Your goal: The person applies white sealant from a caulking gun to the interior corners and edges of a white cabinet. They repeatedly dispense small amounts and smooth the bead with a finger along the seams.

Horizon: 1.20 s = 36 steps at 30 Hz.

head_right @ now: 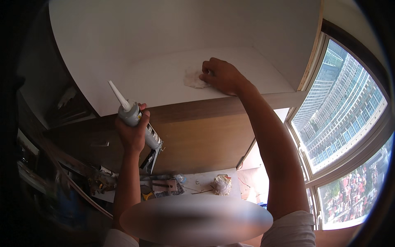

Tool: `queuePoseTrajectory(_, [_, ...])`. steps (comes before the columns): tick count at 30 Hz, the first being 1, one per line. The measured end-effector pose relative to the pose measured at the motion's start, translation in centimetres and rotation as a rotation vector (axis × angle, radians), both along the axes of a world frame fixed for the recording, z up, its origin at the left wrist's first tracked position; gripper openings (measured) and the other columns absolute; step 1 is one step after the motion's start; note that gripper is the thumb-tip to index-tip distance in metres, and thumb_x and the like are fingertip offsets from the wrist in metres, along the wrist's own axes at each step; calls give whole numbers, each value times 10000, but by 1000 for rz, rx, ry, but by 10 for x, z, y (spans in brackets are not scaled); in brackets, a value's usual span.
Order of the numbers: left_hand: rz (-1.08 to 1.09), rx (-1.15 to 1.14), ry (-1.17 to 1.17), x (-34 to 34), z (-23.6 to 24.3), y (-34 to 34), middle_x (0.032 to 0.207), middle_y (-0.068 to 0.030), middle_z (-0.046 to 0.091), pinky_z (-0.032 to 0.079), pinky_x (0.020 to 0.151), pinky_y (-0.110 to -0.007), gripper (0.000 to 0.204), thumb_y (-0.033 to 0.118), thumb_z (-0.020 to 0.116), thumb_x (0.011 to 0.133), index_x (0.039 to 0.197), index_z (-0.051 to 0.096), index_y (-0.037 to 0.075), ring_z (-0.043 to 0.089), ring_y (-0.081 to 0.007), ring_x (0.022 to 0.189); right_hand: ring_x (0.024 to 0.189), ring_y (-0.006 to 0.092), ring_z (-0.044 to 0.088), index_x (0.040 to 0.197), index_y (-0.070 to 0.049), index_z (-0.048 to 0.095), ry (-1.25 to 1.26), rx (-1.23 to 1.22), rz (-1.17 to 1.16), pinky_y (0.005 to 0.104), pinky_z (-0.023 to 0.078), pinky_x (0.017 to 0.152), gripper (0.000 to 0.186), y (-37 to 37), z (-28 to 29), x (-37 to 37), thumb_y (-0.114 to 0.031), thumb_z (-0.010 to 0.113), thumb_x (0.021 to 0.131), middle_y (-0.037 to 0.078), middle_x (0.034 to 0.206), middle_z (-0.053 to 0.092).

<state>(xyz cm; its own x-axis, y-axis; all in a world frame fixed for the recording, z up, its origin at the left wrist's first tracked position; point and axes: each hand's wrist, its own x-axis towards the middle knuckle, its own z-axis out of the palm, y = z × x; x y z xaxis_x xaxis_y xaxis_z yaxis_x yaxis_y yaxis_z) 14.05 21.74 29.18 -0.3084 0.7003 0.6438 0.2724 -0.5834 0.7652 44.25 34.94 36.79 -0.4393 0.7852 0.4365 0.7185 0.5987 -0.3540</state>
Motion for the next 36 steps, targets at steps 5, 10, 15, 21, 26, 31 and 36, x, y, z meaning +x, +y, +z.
queuePoseTrajectory(5, [67,-44,-31,-1,3,0,1017,-109,753,587,868,-391,342,82,866,769,1035,663,11,725,-196,934,983,337,613,997,-61,612,15,-18,43,454,490,866,268,-8,11,-2,-326,651,1007,126,1015,604])
queuePoseTrajectory(10, [152,-56,95,-4,4,2,978,-86,730,560,901,-424,258,119,873,762,971,743,42,682,-242,984,954,340,635,988,-49,635,75,-6,32,455,515,840,201,-14,11,-6,-248,660,1010,114,1004,615])
queuePoseTrajectory(15, [181,-70,29,-2,1,0,942,-91,714,527,933,-452,219,144,870,754,931,772,61,659,-273,1010,943,345,660,994,-37,664,142,58,55,450,535,826,158,-17,7,-6,-194,655,1013,106,1023,644])
queuePoseTrajectory(21, [231,19,218,-9,-2,2,996,-97,775,586,803,-365,300,96,866,798,1024,684,18,714,-165,876,936,340,659,996,-22,668,161,31,32,443,535,821,162,-14,5,-6,-183,688,1002,108,1031,652])
queuePoseTrajectory(26, [181,-21,140,-8,4,0,929,-91,736,518,949,-456,249,198,875,760,918,747,56,666,-289,983,913,338,653,998,-29,673,73,27,9,440,531,811,147,-22,22,9,-160,734,975,107,1029,656])
queuePoseTrajectory(31, [25,-131,46,-10,25,-11,883,-75,741,569,811,-383,210,146,858,809,920,717,36,699,-196,855,863,295,669,962,-26,683,184,257,-255,405,541,782,91,-53,27,7,-59,762,932,103,997,664])
queuePoseTrajectory(36, [-427,-37,-190,-14,69,-32,861,-52,721,587,740,-323,134,71,794,887,946,675,48,716,-140,809,921,127,706,1054,-10,732,486,-287,206,304,547,828,76,-142,-31,-1,-42,724,985,61,990,773])
